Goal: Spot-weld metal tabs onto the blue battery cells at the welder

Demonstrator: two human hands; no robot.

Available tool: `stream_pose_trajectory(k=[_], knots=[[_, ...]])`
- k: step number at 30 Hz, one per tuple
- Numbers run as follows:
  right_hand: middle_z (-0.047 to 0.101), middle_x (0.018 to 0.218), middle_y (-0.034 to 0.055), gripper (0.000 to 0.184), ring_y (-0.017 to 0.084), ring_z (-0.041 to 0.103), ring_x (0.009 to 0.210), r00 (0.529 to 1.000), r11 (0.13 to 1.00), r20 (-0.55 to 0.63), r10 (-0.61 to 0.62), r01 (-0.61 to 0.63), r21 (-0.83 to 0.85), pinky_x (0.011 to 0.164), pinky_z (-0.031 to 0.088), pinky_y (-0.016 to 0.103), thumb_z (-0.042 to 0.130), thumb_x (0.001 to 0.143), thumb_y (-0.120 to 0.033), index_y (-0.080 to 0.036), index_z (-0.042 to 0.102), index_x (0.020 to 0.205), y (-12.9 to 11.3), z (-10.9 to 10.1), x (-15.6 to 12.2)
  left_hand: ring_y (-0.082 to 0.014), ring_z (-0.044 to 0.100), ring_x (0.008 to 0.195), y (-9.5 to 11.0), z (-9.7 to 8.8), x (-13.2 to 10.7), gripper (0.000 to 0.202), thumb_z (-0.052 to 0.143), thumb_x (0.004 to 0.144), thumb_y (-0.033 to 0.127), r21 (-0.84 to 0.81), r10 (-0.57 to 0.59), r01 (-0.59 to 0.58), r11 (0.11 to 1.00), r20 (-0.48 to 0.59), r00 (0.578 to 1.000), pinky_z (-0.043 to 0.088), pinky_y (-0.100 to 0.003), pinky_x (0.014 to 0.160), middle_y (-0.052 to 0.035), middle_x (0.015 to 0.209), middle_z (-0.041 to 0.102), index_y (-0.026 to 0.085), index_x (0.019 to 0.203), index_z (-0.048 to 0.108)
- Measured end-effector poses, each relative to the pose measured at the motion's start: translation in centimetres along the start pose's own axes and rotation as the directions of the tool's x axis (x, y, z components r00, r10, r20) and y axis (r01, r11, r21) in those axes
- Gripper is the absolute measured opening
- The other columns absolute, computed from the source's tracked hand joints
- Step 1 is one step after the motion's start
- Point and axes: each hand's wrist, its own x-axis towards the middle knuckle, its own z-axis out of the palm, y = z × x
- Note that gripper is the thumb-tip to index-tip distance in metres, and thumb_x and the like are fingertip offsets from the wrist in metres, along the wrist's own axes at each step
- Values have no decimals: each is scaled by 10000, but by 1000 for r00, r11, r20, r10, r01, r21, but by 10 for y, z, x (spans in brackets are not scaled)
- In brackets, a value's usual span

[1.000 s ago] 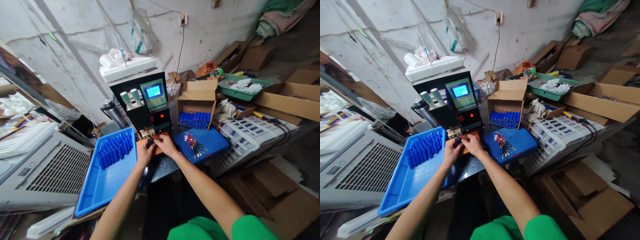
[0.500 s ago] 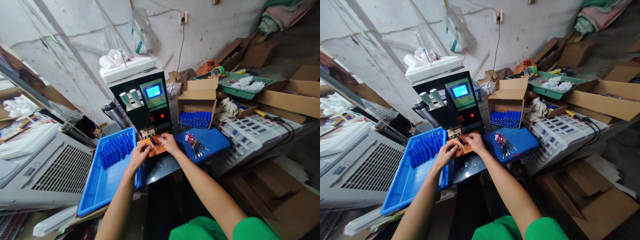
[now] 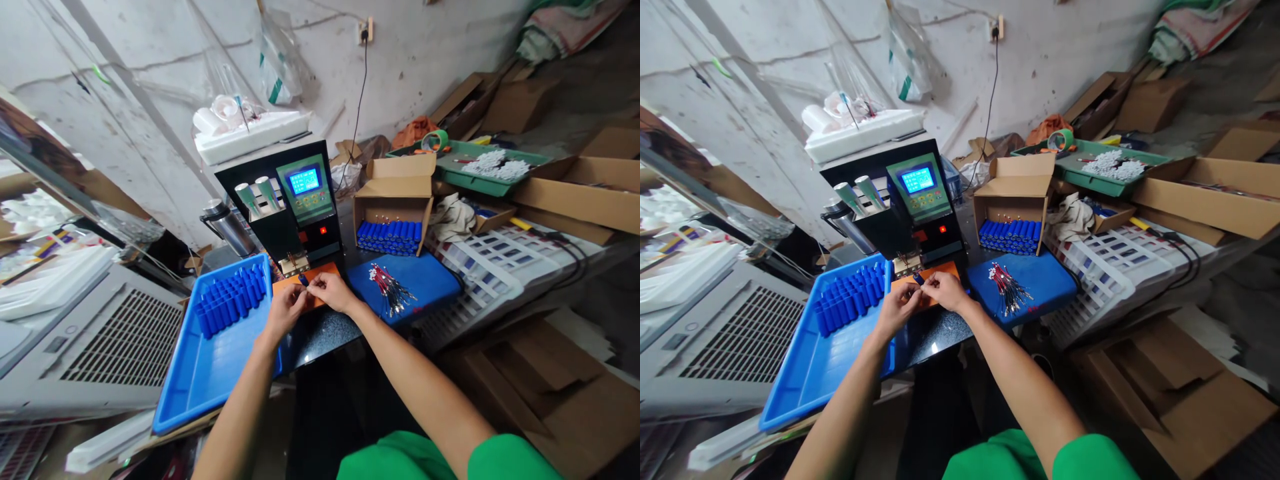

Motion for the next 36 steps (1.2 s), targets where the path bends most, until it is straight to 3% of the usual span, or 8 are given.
stream_pose_trajectory(k=[6,9,11,15,21,27,30,36], knots=[[645,679,5,186,139,573,638,1000,994,-29,12,-9,105,638,443,262,657,700,-354,-169,635,697,-6,-2,0,-152,565,720,5,-3,-3,153,547,825,307,97,110,-104,990,-60,992,473,-278,707,-23,750,619,181,764,609],[588,590,-20,200,117,510,547,996,972,-59,62,-46,232,553,401,242,665,679,-364,-175,609,649,-10,-5,0,-210,574,966,5,-7,-4,153,586,800,318,132,154,-137,982,-128,980,464,-340,897,-69,955,612,181,774,649],[555,545,-32,212,101,459,488,994,953,-50,99,-81,291,495,359,231,673,664,-375,-175,607,637,-11,-7,0,-240,549,1091,2,-6,-5,204,615,784,320,125,149,-139,982,-75,986,442,-366,967,-85,1109,592,187,914,699],[530,511,-37,240,78,400,432,986,923,-24,165,-145,357,423,280,212,690,644,-396,-167,619,639,-12,-11,0,-196,602,895,-4,1,-4,391,600,800,304,58,110,-117,991,107,988,499,-333,832,-59,987,635,197,1171,657],[527,518,-33,273,65,408,428,973,882,-49,226,-183,435,390,264,186,709,639,-406,-160,591,632,-13,-12,1,-166,604,811,-6,6,-6,459,598,799,270,-14,115,-114,993,135,984,511,-308,771,-68,947,637,176,1248,582],[510,522,-38,310,58,401,434,961,863,-114,251,-169,475,381,260,169,713,641,-429,-168,550,609,-11,-8,4,-180,643,847,-4,6,-3,418,552,849,370,-155,-17,22,988,37,999,521,-318,802,-74,965,680,156,1208,570],[520,540,-34,308,56,412,438,958,858,-129,258,-166,486,383,265,167,708,643,-428,-167,546,613,-8,-6,6,-171,626,766,0,6,2,364,549,854,426,-195,-53,50,980,-7,999,507,-294,740,-42,846,675,149,1081,614],[516,533,-39,281,67,419,443,961,894,-150,233,-151,422,395,287,180,687,650,-425,-176,558,631,-6,-4,7,-158,553,682,0,7,10,264,616,797,425,-104,-52,46,993,-58,997,460,-273,678,-7,683,599,163,813,650]])
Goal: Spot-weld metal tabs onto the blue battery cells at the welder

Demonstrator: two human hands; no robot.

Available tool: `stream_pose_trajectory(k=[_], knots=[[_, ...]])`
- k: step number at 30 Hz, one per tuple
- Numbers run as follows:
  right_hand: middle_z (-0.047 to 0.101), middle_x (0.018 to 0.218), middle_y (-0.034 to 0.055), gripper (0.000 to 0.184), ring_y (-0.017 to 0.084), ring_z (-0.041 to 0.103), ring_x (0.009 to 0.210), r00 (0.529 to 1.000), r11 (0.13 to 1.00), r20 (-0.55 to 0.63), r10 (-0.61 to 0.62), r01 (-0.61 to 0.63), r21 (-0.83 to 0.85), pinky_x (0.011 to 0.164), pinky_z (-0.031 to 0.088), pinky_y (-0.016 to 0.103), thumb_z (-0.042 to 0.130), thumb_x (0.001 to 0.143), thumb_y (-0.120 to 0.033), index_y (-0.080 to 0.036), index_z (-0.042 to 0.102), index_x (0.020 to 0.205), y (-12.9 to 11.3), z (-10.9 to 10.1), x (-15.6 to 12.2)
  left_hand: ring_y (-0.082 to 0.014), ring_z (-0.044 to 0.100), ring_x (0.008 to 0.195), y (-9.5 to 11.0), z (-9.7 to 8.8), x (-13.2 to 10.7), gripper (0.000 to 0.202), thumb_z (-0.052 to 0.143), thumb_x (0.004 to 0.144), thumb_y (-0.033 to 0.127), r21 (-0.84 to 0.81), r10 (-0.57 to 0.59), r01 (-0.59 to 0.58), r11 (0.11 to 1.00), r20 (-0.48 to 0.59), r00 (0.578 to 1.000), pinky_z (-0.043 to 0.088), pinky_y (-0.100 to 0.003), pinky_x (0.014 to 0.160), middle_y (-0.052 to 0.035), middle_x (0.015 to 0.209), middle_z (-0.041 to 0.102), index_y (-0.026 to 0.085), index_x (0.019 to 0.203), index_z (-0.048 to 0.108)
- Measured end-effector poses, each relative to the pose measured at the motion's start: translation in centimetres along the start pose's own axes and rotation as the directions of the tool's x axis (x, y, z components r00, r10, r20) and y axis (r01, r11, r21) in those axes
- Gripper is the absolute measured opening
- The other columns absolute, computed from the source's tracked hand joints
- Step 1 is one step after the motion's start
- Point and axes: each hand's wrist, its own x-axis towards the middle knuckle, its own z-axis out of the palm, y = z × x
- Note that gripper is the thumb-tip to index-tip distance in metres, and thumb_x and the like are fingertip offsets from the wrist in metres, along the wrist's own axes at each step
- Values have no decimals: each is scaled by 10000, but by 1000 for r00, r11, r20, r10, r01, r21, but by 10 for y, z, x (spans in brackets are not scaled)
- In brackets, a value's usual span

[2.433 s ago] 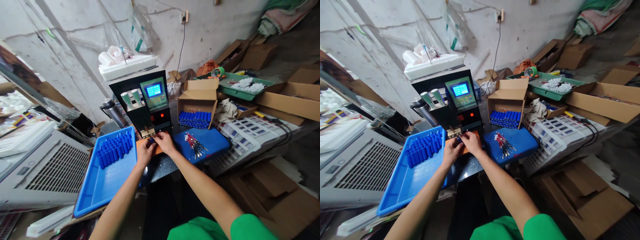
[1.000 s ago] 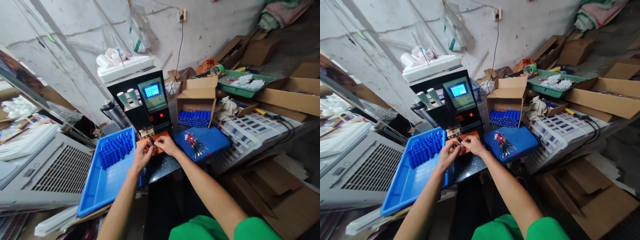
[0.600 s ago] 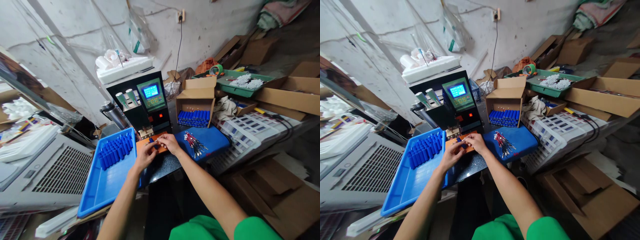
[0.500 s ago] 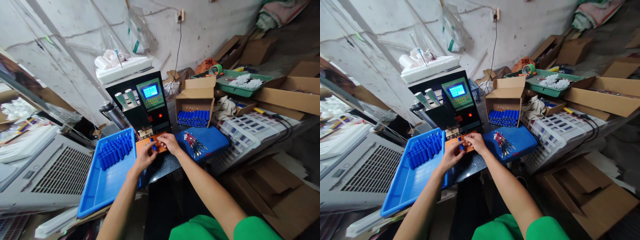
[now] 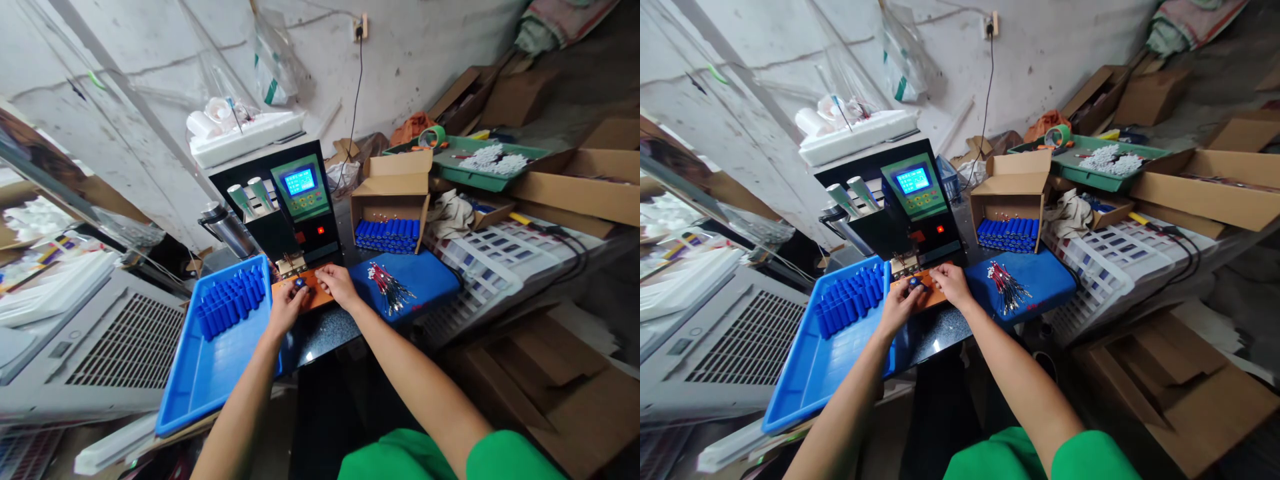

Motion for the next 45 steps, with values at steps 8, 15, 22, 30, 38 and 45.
stream_pose_trajectory(k=[8,15,22,30,38,45], knots=[[537,546,-30,229,83,431,452,1000,998,-13,-18,17,-68,412,303,200,652,653,-398,-180,584,629,-3,4,-1,-171,586,746,-5,4,1,282,582,811,424,-47,-18,20,999,40,999,476,-274,699,-26,794,657,159,882,644],[550,527,-25,226,119,505,508,993,975,22,-115,117,-189,475,359,218,609,719,-402,-188,596,646,-1,15,0,-186,628,822,-10,7,-1,284,548,845,376,-43,9,-8,999,32,999,491,-297,770,-48,921,693,165,1010,642],[656,673,7,230,148,582,622,977,942,53,-206,213,-260,569,419,241,594,759,-402,-184,630,694,2,22,2,-193,637,867,-9,8,-1,270,520,873,330,-50,20,-19,999,30,999,502,-303,792,-48,963,701,179,1066,636],[685,704,15,200,166,612,669,974,873,47,-223,221,-434,599,416,250,583,785,-355,-180,646,711,-8,25,-4,-192,635,867,-11,8,-1,296,508,883,325,-31,20,-19,999,48,999,507,-315,801,-47,958,696,170,1110,617],[706,737,17,156,170,624,686,972,869,58,-226,228,-438,629,446,252,584,782,-315,-188,662,737,-3,24,-1,-180,630,822,-18,9,-1,258,506,892,304,7,29,-30,1000,47,998,510,-293,741,-46,928,692,169,1084,614],[686,700,4,196,166,615,662,971,861,46,-233,228,-456,579,415,240,605,775,-370,-192,663,717,4,20,3,-189,643,889,-19,9,-1,262,506,901,296,3,71,-71,997,47,996,512,-313,799,-68,1030,694,154,1096,609]])
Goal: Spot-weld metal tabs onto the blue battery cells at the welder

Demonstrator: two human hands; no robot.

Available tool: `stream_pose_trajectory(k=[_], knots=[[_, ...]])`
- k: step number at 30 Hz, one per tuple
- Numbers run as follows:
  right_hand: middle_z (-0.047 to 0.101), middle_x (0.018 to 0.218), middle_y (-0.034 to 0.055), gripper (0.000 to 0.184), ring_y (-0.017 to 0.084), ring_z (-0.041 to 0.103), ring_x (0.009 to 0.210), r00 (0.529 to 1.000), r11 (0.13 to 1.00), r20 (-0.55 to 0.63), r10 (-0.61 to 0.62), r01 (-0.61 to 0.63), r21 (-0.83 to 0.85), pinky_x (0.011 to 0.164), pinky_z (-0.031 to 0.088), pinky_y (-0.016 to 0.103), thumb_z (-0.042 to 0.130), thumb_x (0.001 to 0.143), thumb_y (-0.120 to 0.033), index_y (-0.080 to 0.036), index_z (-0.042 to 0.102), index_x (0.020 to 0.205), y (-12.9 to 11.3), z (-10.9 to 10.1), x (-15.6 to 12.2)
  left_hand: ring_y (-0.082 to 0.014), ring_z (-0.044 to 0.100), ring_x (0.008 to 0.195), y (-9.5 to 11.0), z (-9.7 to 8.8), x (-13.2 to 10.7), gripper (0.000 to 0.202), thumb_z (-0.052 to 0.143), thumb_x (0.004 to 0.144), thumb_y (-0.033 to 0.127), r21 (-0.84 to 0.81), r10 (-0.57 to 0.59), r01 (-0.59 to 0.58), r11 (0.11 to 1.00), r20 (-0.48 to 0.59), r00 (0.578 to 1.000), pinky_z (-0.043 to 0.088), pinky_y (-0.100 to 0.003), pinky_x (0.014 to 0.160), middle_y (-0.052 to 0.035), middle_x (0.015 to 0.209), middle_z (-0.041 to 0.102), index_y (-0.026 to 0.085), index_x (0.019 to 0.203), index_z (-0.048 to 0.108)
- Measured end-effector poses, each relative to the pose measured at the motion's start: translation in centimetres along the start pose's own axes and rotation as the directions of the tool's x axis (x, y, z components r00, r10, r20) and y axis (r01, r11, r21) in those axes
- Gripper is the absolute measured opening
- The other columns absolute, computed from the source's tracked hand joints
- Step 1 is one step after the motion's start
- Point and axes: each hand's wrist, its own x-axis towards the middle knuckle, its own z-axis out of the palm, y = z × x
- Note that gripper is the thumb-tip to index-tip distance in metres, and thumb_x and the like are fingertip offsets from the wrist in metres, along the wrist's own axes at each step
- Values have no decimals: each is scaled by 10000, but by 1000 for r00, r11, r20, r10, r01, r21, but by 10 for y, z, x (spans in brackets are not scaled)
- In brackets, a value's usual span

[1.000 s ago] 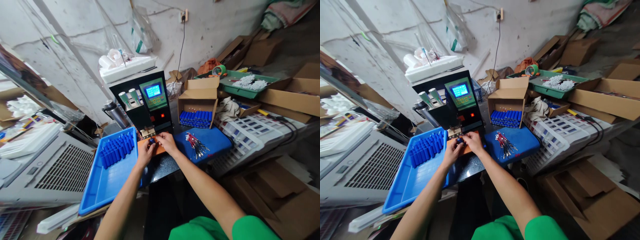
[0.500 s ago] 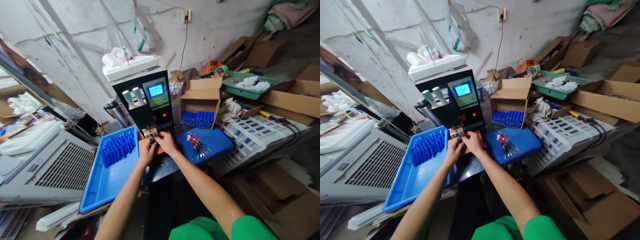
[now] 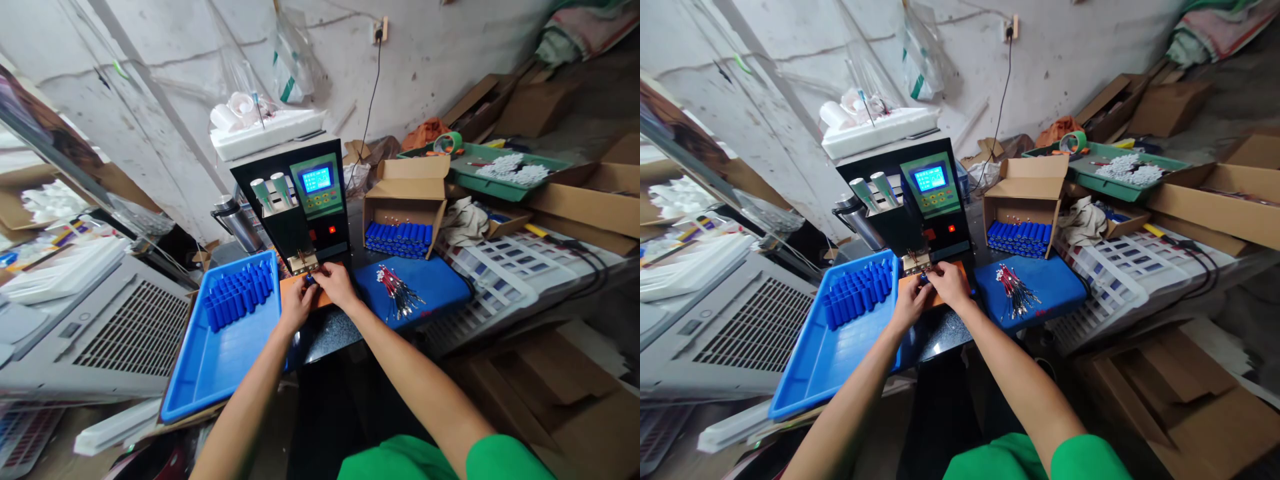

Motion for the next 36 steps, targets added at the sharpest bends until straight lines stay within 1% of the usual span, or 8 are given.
stream_pose_trajectory(k=[4,10,16,26,32,36], knots=[[682,683,3,201,161,602,635,1000,1000,-4,16,-16,-2,563,405,237,609,766,-374,-192,660,696,-2,0,0,-203,646,920,2,0,0,257,510,898,282,-6,6,-6,1000,-1,1000,515,-333,824,-75,1028,697,151,1094,612],[670,663,2,203,157,587,623,1000,1000,-11,22,-22,-22,562,396,237,596,767,-365,-193,642,669,-6,0,-1,-201,650,908,1,0,1,249,510,895,266,-22,17,-17,1000,-5,1000,519,-339,824,-72,1024,700,155,1092,613],[653,646,-4,220,150,566,606,1000,1000,-6,9,-9,-7,551,374,238,591,762,-376,-191,622,649,-5,-1,-2,-200,650,903,1,1,0,240,511,896,263,-23,13,-13,1000,-5,1000,519,-332,810,-74,1018,701,151,1081,615],[643,626,-3,223,145,550,590,1000,1000,-16,2,-3,-13,549,361,242,589,751,-360,-184,599,614,-11,-2,-4,-198,646,924,0,1,-1,252,512,902,291,-16,3,-3,1000,-9,1000,514,-324,824,-74,1032,695,153,1088,609],[678,684,15,209,161,586,639,1000,1000,11,1,-1,27,574,410,241,581,762,-369,-180,646,700,-8,-2,-3,-195,649,916,1,2,-2,265,503,905,302,-34,-14,14,999,9,1000,517,-318,824,-63,1024,694,164,1102,612],[673,681,19,225,163,589,636,1000,998,18,8,-9,62,569,423,242,583,769,-380,-180,629,677,-6,-2,-4,-200,645,936,3,2,-1,247,507,897,282,-30,-13,13,999,-1,1000,514,-336,852,-64,1033,696,165,1084,617]])
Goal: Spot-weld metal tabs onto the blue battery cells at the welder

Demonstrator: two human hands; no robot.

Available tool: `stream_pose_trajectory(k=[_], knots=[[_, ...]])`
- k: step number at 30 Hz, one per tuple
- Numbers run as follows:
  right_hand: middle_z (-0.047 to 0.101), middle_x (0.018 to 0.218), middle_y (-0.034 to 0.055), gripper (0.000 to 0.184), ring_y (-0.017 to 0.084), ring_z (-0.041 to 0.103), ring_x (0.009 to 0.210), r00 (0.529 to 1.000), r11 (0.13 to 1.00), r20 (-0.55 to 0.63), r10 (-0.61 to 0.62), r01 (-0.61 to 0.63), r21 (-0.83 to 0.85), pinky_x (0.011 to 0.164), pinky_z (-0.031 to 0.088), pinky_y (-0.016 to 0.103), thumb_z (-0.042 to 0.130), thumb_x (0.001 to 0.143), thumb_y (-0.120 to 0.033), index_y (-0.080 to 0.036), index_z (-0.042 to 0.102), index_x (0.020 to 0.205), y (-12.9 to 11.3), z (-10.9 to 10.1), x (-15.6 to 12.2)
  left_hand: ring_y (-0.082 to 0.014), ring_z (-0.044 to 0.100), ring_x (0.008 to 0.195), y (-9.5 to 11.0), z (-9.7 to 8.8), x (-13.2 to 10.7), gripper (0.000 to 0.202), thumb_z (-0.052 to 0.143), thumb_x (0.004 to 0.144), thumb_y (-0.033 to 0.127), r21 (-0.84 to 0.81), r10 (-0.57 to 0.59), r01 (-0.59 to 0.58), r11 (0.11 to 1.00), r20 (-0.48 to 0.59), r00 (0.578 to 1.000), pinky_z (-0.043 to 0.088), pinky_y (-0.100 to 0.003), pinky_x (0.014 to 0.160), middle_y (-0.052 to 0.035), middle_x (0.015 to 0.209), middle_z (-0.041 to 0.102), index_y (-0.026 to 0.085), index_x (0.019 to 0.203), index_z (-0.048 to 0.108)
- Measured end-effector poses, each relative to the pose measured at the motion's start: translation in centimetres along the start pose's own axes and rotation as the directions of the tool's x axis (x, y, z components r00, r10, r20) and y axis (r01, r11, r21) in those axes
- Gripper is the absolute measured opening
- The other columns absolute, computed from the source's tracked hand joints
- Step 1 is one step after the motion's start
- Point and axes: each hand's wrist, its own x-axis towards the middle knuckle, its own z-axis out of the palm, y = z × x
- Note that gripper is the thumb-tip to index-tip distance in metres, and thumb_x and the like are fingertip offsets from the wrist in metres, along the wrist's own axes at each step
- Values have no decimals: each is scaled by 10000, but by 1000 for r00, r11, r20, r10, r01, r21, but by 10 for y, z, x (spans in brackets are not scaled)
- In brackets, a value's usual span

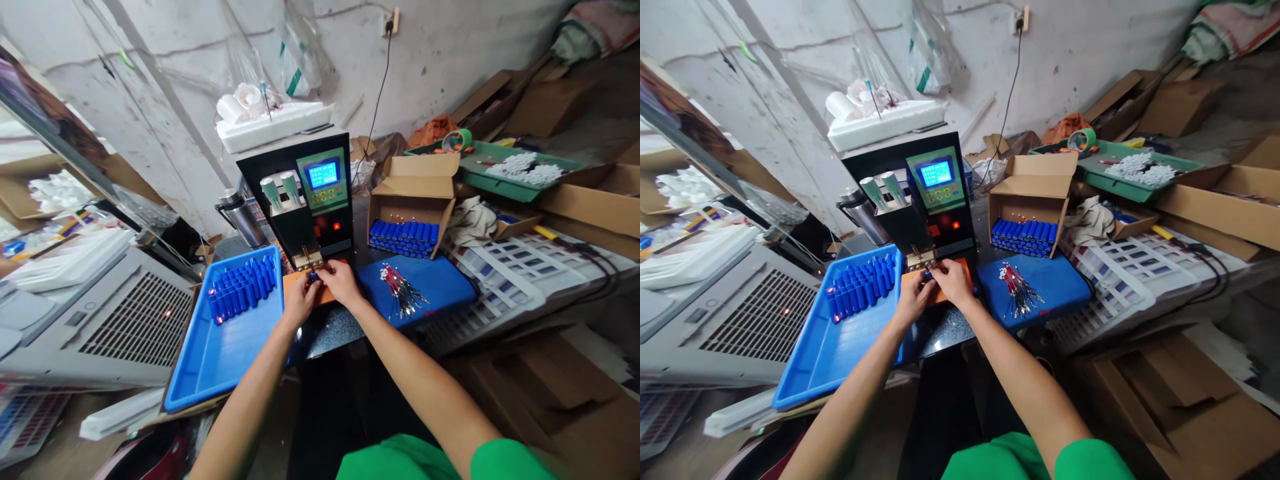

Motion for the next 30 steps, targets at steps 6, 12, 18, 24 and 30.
stream_pose_trajectory(k=[6,12,18,24,30], knots=[[672,686,18,225,158,589,634,1000,1000,-6,14,-14,19,574,431,240,582,765,-387,-181,618,682,-1,2,0,-199,651,873,1,-2,1,250,509,886,278,14,1,-1,1000,1,1000,522,-338,814,-67,988,708,151,1071,623],[671,689,6,249,158,593,646,1000,998,-18,2,-3,-56,576,425,237,587,773,-424,-191,641,702,6,2,3,-204,648,925,-2,-2,2,253,497,893,280,25,19,-20,1000,10,1000,510,-346,847,-74,1025,696,152,1078,614],[668,673,-6,244,153,587,636,1000,996,-20,23,-24,-83,585,433,233,588,777,-430,-201,653,720,8,3,2,-203,646,933,-4,-1,1,246,497,894,278,-1,10,-10,1000,4,1000,516,-345,841,-70,1021,694,163,1083,606],[676,690,1,213,164,604,679,1000,998,-23,14,-16,-66,587,433,231,592,769,-401,-202,664,741,4,3,3,-175,627,810,-3,-2,2,239,500,892,279,38,1,-1,999,-12,1000,514,-310,746,-62,974,690,164,1069,611],[666,675,-4,230,154,591,640,1000,999,-18,20,-21,-44,560,411,228,599,759,-413,-197,645,692,2,3,4,-164,602,766,-2,-2,2,240,504,889,289,77,7,-5,997,-33,999,495,-291,715,-42,886,678,161,1059,617]])
